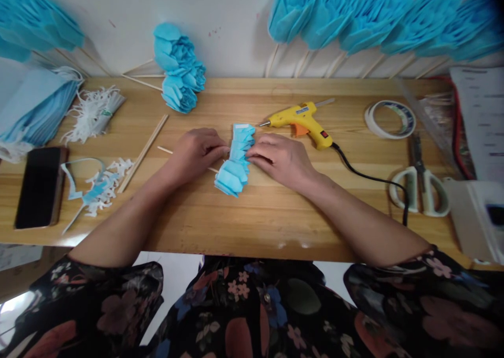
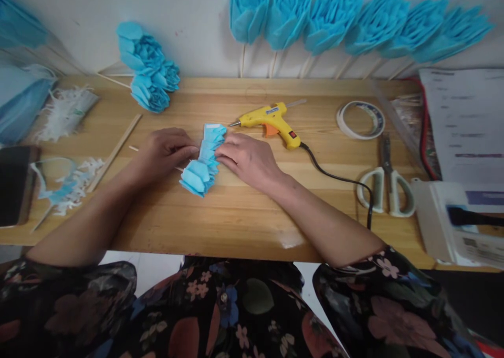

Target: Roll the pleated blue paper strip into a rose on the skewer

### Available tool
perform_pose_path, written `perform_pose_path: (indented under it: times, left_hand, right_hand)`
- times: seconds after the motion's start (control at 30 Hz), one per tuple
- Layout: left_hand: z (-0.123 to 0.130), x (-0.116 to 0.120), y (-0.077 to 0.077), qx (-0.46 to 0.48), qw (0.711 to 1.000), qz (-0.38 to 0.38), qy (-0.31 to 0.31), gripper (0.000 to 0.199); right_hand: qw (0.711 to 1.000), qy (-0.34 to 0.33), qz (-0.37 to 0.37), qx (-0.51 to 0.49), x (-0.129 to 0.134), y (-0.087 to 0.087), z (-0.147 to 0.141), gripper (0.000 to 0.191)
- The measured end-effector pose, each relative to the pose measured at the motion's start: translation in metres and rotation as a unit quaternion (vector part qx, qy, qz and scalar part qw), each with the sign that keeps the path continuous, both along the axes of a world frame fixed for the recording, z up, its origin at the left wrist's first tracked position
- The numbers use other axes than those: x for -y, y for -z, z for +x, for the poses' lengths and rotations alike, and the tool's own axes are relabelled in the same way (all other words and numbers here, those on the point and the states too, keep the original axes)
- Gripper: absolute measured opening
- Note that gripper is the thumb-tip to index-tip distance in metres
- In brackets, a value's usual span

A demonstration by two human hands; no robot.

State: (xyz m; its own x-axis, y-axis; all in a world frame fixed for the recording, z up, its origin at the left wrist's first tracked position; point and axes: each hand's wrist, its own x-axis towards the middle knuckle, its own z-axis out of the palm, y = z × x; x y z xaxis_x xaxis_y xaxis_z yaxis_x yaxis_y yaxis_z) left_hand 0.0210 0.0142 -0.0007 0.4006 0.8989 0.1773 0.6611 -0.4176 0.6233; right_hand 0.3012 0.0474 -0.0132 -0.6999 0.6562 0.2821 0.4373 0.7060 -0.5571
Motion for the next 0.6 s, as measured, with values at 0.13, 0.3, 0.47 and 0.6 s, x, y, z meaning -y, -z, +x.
perform_pose_path:
  times: [0.13,0.3,0.47,0.6]
  left_hand:
    - [0.0,0.0,0.001,0.007,1.0,-0.006,-0.002,0.034]
    - [0.002,0.0,-0.001,0.009,1.0,-0.008,-0.005,0.035]
    - [0.007,0.0,-0.007,0.005,0.999,-0.039,-0.033,0.036]
    - [0.011,0.001,-0.013,-0.005,0.996,-0.064,-0.064,0.039]
  right_hand:
    - [1.0,0.007,0.007,0.026,0.002,-0.001,-0.004,0.019]
    - [0.999,0.032,0.005,0.037,0.004,-0.002,-0.007,0.019]
    - [0.999,0.038,-0.005,0.003,0.003,-0.001,-0.008,0.014]
    - [0.999,0.03,-0.004,-0.032,0.001,0.002,-0.008,0.016]
